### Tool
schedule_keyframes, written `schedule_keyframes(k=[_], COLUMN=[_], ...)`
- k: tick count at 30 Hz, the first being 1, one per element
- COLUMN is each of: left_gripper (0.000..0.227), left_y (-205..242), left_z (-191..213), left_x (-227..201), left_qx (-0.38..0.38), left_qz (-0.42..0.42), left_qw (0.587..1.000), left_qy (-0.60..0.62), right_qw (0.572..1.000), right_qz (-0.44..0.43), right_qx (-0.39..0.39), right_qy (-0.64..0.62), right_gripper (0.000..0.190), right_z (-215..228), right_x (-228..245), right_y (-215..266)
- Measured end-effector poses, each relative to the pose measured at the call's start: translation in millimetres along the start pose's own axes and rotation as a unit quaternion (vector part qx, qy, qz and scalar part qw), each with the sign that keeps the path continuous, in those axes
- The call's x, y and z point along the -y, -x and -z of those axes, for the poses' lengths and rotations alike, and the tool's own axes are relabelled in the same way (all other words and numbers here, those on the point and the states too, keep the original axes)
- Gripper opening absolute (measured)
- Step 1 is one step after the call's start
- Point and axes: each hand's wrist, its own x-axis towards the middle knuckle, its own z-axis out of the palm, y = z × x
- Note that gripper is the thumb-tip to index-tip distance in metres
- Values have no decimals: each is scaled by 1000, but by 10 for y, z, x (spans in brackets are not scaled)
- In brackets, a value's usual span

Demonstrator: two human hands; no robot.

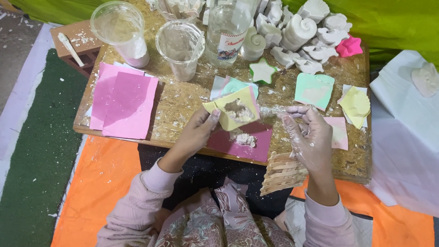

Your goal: Demolding various small cast shapes from flexible molds and organizing them on a table with paper squares.

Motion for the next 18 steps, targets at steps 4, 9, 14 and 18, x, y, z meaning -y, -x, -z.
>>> schedule_keyframes(k=[4,9,14,18], left_gripper=[45,40,40,35], left_y=[-48,-138,-233,-17], left_z=[-183,-340,-92,-74], left_x=[-404,-507,-309,-552], left_qx=[29,64,-13,-67], left_qz=[-53,-82,-128,-107], left_qw=[998,994,969,948], left_qy=[-7,-42,-209,-294], right_qw=[999,994,944,873], right_qz=[24,102,176,240], right_qx=[38,19,-68,-88], right_qy=[14,34,272,416], right_gripper=[40,36,9,14], right_z=[18,-72,-128,-340], right_x=[-153,-363,-407,-143], right_y=[39,14,172,357])
